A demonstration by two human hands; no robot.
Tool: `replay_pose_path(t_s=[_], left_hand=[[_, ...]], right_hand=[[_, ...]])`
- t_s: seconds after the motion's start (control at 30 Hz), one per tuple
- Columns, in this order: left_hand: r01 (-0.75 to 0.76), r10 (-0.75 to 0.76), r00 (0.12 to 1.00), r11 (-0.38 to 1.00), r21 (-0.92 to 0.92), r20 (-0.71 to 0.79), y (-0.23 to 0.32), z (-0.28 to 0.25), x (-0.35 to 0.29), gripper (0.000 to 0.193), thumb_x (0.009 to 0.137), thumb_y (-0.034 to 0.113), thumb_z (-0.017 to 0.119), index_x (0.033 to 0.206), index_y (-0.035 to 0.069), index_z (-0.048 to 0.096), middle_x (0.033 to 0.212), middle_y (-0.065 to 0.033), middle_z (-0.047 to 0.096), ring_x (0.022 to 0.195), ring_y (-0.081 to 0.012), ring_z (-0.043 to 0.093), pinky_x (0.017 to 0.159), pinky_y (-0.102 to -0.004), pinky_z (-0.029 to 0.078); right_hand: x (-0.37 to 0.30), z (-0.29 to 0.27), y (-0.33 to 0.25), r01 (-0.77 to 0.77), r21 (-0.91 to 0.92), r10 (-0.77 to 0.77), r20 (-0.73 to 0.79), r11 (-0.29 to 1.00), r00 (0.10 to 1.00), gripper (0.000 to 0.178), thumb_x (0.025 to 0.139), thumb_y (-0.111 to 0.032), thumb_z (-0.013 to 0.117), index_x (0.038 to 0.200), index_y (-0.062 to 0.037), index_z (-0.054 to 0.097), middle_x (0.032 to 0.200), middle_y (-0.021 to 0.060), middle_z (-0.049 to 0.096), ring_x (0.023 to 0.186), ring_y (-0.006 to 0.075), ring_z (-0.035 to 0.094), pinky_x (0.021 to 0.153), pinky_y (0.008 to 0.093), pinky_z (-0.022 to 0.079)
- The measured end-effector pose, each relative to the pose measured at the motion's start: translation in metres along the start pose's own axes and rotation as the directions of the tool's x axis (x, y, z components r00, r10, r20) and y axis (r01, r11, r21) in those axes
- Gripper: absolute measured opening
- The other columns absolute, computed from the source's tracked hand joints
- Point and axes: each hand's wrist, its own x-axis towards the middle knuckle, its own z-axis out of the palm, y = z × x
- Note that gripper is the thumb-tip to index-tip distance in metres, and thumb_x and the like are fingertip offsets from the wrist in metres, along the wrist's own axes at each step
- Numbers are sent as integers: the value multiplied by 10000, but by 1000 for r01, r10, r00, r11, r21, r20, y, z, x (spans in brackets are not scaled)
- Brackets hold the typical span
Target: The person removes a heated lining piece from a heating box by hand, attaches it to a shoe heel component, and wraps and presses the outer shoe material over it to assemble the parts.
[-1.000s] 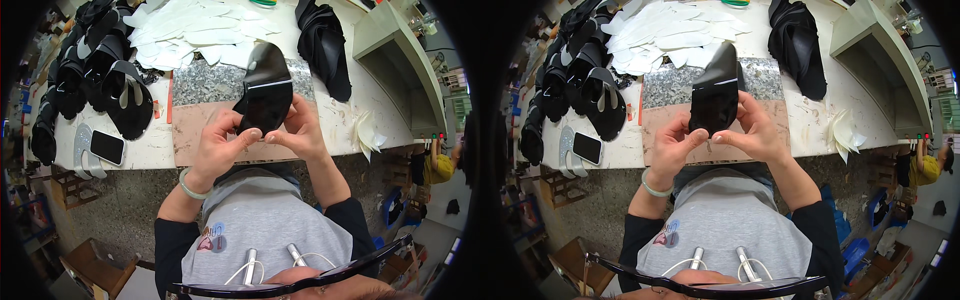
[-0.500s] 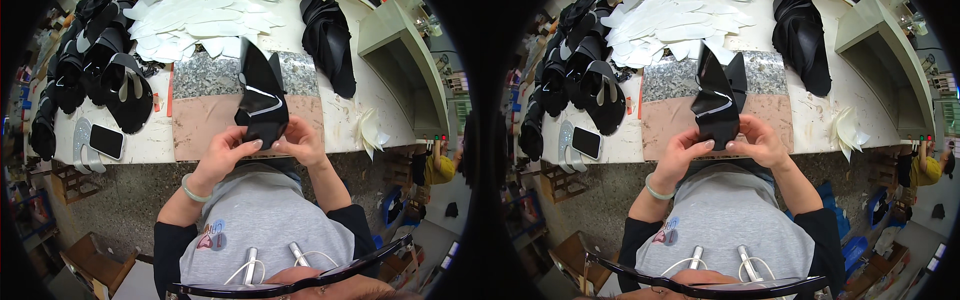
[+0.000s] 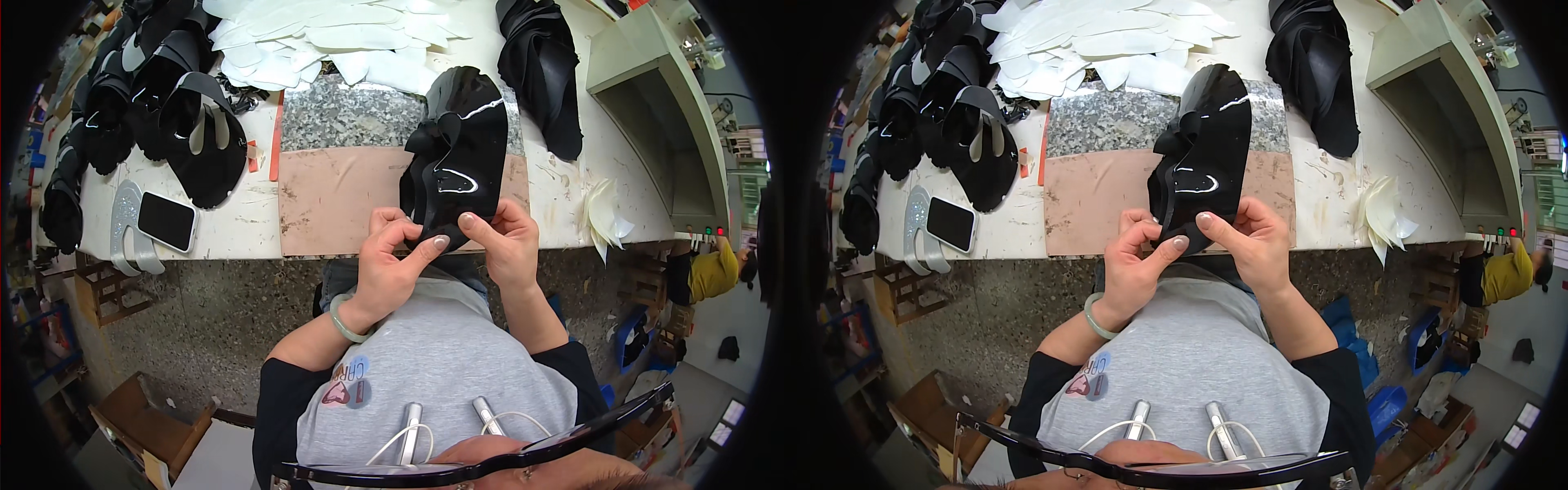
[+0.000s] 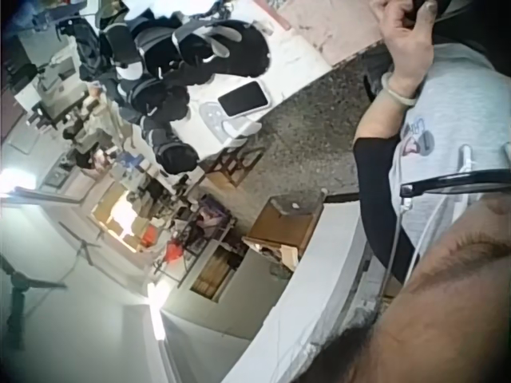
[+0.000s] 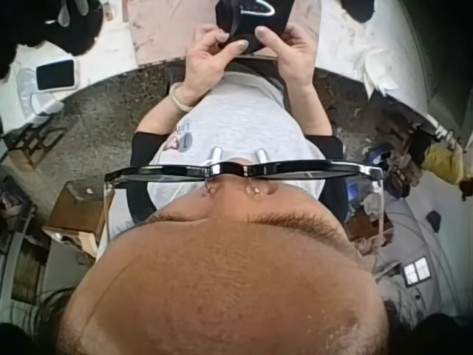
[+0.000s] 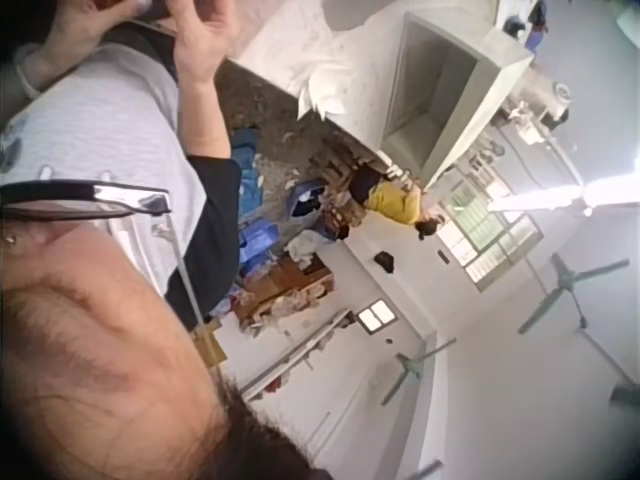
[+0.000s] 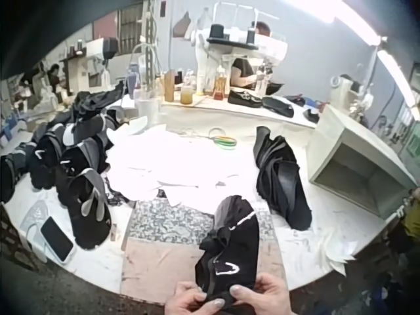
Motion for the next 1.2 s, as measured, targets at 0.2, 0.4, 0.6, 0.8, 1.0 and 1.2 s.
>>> replay_pose_path(t_s=[0.2, 0.4, 0.6, 0.8, 1.0, 1.2], left_hand=[[-16, 16, 1000, 999, 51, 8, 2, 1, -1, 239, 763, 183, 769, 761, 15, 600, 860, -40, 458, 848, -136, 426, 690, -239, 373], [-26, 20, 999, 990, 140, 46, 4, 1, 1, 260, 773, 198, 759, 777, 0, 591, 879, -57, 451, 838, -142, 437, 687, -240, 388], [11, -21, 996, 994, 112, 86, 3, 1, 10, 250, 821, 203, 717, 814, -15, 594, 911, -75, 444, 822, -144, 442, 655, -253, 396], [-320, 356, 934, 884, 340, -45, 16, 1, 19, 182, 807, 161, 719, 739, 17, 629, 755, -66, 550, 817, -212, 452, 736, -300, 369], [-43, 39, 997, 997, -59, -61, 38, -6, 38, 174, 837, 177, 708, 857, 19, 637, 835, -31, 613, 847, -117, 494, 749, -274, 404], [-194, 217, 951, 973, -121, 221, 63, -18, 67, 261, 816, 148, 738, 999, -11, 641, 818, 5, 635, 701, -33, 530, 627, -177, 428]], right_hand=[[-4, 3, 2, -44, 3, 44, -45, 999, 998, 187, 816, -19, 703, 960, 17, 589, 860, 59, 660, 749, 66, 608, 638, 184, 496], [-5, 7, 5, 32, 95, -27, -52, 995, 998, 375, 819, 29, 671, 1130, 34, 461, 970, 117, 649, 861, 131, 637, 743, 235, 540], [-7, 9, 5, 128, -40, -129, -23, 991, 991, 446, 817, 35, 668, 1181, 40, 411, 977, 119, 634, 878, 135, 627, 763, 240, 528], [-4, 5, 1, 42, 2, -42, 156, 999, 987, 641, 802, 35, 684, 1331, 44, 321, 962, 96, 627, 875, 120, 605, 760, 243, 508], [15, 14, -13, 65, 179, -101, 195, 982, 976, 752, 797, 52, 681, 1402, 42, 233, 987, 133, 630, 899, 140, 609, 756, 262, 513], [55, 19, -55, 161, 175, -208, 297, 971, 932, 754, 799, 59, 668, 1409, 55, 224, 915, 113, 643, 826, 132, 616, 732, 252, 507]])
